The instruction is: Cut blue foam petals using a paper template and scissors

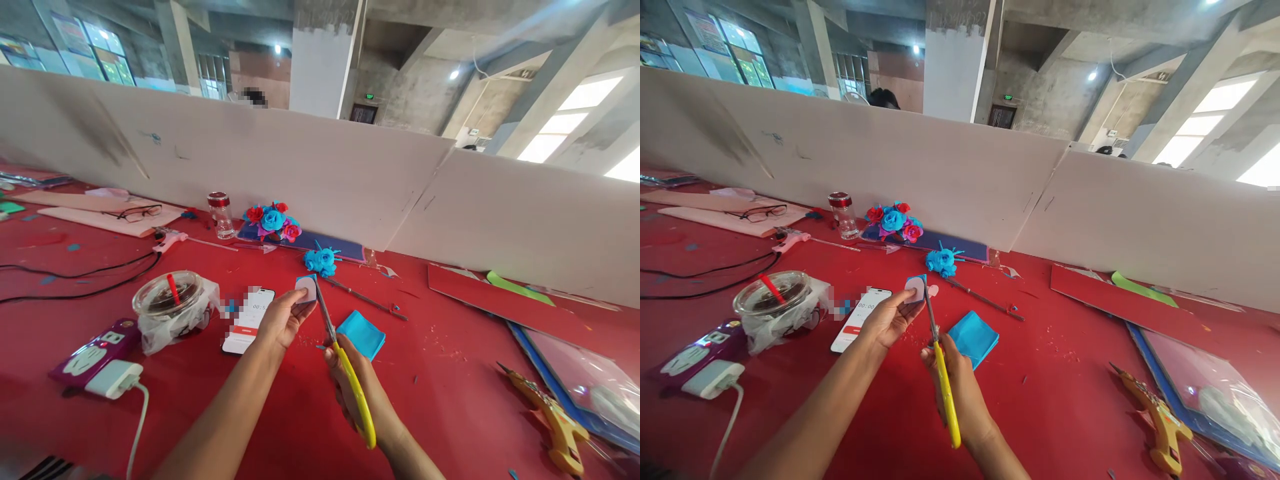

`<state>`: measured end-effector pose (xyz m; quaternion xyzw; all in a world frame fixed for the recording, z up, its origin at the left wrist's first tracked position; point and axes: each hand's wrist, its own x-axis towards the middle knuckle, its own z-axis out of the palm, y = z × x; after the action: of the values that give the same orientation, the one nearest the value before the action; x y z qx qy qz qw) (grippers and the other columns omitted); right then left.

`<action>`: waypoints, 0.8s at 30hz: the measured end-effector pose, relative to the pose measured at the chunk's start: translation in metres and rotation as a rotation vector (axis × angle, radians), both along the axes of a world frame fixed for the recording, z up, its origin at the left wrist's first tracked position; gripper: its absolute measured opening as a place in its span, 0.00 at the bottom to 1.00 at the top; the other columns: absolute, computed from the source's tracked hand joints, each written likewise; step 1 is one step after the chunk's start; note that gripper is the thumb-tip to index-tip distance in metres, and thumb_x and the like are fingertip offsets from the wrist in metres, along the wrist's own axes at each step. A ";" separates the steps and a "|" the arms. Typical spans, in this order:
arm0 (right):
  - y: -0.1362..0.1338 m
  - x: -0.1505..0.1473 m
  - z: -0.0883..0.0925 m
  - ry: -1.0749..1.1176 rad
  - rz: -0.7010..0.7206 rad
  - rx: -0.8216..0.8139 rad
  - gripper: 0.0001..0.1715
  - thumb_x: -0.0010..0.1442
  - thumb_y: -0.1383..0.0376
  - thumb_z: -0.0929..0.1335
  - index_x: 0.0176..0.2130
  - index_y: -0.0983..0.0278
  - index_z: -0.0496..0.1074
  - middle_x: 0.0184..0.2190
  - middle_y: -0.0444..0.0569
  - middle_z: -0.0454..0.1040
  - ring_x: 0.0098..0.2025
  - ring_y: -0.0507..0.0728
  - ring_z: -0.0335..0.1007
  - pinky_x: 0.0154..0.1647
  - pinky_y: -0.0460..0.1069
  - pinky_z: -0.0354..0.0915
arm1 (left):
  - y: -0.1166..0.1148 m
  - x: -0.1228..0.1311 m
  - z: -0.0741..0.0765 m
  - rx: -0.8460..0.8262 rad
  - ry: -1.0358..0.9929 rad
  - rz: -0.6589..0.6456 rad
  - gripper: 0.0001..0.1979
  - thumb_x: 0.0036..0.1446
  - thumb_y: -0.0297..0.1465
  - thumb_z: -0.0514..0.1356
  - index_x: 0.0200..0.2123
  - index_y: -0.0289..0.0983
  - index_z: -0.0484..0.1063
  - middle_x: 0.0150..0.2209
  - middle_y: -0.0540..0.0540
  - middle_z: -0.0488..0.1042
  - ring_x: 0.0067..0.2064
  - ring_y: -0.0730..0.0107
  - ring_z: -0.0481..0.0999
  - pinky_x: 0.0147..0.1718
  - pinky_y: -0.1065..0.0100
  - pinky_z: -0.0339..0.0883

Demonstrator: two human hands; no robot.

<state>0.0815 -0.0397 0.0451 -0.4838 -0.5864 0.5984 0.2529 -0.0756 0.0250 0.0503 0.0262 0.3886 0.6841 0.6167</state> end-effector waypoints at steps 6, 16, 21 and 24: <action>-0.004 0.011 0.011 0.031 0.015 -0.070 0.32 0.56 0.36 0.57 0.41 0.59 0.58 0.16 0.33 0.54 0.09 0.44 0.44 0.05 0.40 0.48 | -0.002 0.004 -0.002 0.064 0.049 -0.080 0.04 0.47 0.19 0.62 0.27 0.31 0.73 0.29 0.42 0.80 0.32 0.66 0.80 0.34 0.66 0.76; 0.007 0.045 0.005 0.058 0.081 0.022 0.29 0.59 0.38 0.56 0.34 0.61 0.58 0.16 0.34 0.56 0.13 0.45 0.49 0.13 0.42 0.51 | -0.007 0.021 -0.009 0.084 0.131 -0.286 0.04 0.45 0.20 0.64 0.27 0.30 0.75 0.27 0.43 0.79 0.30 0.68 0.79 0.31 0.69 0.75; 0.006 0.050 -0.006 0.054 0.042 0.033 0.29 0.60 0.39 0.56 0.38 0.61 0.59 0.17 0.33 0.56 0.13 0.45 0.48 0.13 0.41 0.51 | -0.008 0.026 -0.009 0.059 0.135 -0.306 0.03 0.46 0.19 0.64 0.26 0.31 0.75 0.27 0.43 0.79 0.29 0.68 0.78 0.30 0.70 0.75; 0.005 0.051 -0.006 0.032 0.038 0.040 0.29 0.60 0.40 0.57 0.41 0.61 0.60 0.18 0.33 0.55 0.12 0.45 0.46 0.11 0.41 0.50 | -0.008 0.027 -0.009 0.042 0.134 -0.297 0.04 0.45 0.19 0.64 0.25 0.31 0.75 0.27 0.43 0.79 0.29 0.69 0.78 0.30 0.70 0.74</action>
<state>0.1326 -0.0349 0.0395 -0.4575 -0.6033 0.5989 0.2606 -0.0484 0.0171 0.0408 0.1420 0.4064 0.5902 0.6829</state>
